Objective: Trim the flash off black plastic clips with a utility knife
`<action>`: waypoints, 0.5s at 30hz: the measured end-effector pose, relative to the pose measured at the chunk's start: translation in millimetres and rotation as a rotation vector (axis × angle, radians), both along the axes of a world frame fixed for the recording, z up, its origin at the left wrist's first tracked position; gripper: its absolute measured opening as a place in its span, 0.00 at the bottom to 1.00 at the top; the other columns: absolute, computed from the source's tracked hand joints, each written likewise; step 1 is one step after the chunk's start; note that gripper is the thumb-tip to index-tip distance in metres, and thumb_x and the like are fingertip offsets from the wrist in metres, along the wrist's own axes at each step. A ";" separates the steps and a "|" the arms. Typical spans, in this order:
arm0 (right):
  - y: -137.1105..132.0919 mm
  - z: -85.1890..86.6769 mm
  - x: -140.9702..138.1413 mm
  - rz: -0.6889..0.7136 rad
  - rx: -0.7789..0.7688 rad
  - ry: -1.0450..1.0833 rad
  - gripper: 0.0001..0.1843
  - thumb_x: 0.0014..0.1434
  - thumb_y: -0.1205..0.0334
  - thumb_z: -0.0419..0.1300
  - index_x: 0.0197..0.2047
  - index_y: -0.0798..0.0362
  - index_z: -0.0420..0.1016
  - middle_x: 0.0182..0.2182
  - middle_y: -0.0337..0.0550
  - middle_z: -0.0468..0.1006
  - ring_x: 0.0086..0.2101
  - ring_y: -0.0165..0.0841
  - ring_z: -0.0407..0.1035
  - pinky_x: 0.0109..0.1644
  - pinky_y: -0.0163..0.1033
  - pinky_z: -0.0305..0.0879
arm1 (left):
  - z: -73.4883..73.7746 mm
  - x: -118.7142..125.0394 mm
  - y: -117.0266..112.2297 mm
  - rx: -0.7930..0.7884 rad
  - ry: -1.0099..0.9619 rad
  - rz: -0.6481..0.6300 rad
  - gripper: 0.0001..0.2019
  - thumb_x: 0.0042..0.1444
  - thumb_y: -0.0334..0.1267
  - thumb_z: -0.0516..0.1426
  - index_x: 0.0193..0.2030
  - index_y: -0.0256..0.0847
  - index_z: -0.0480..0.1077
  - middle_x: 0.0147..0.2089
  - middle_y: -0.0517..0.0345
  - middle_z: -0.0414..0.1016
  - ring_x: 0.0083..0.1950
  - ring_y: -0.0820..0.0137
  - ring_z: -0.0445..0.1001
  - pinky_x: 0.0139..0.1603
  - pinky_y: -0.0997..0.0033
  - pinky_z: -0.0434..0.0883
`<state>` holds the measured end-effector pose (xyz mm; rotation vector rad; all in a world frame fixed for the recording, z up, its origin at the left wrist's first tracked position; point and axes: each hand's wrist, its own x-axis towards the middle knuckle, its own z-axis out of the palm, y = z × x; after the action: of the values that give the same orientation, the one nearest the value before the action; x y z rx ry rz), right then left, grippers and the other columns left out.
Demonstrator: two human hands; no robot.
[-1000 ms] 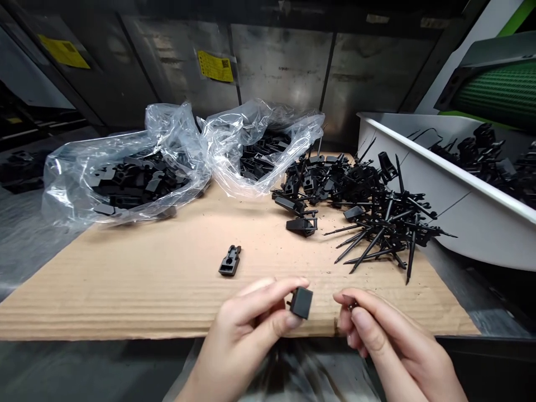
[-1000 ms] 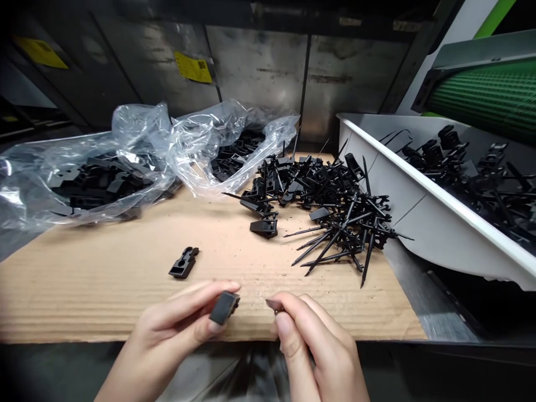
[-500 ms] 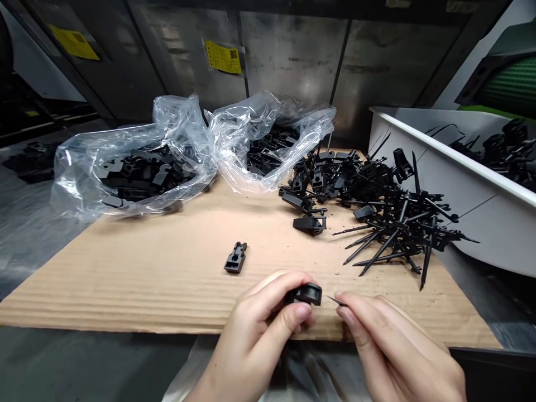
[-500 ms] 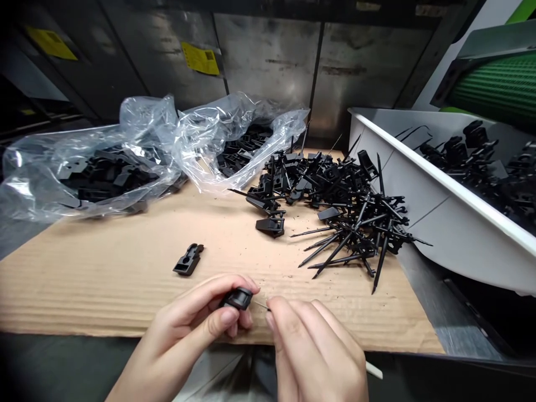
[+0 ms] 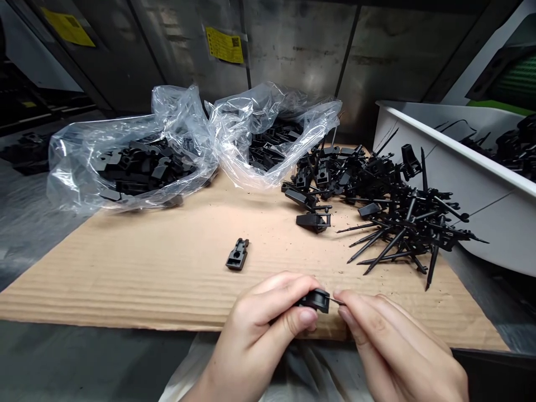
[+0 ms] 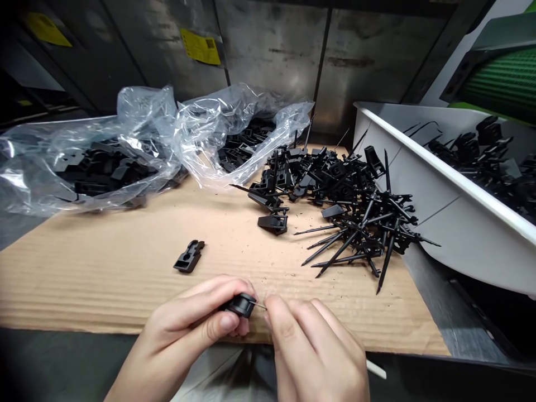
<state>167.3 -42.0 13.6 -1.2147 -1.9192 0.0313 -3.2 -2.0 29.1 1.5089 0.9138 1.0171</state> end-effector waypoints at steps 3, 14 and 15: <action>1.5 5.3 -1.1 0.082 -0.177 0.166 0.11 0.58 0.74 0.55 0.43 0.51 0.69 0.24 0.36 0.73 0.25 0.27 0.72 0.31 0.27 0.67 | -1.2 -0.2 -0.7 0.006 -0.030 -0.030 0.09 0.56 0.26 0.57 0.37 0.43 0.76 0.35 0.61 0.74 0.37 0.72 0.74 0.40 0.81 0.69; 2.2 21.6 -3.8 0.168 -0.863 0.584 0.14 0.61 0.56 0.52 0.26 0.51 0.69 0.18 0.32 0.64 0.20 0.23 0.58 0.23 0.27 0.54 | 0.2 -2.1 1.7 0.049 -0.014 -0.113 0.09 0.59 0.27 0.56 0.34 0.43 0.75 0.35 0.62 0.74 0.39 0.73 0.73 0.41 0.84 0.68; 2.9 24.0 -1.2 0.209 -1.018 0.640 0.16 0.61 0.52 0.51 0.27 0.52 0.69 0.17 0.32 0.63 0.19 0.22 0.54 0.21 0.27 0.51 | 0.2 -2.1 1.5 0.051 -0.011 -0.127 0.09 0.59 0.28 0.56 0.34 0.43 0.75 0.35 0.62 0.74 0.39 0.73 0.73 0.41 0.84 0.68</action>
<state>166.1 -39.1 37.6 -1.3516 -1.4113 1.4646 -5.3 -0.5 29.3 1.5820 0.7784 0.9620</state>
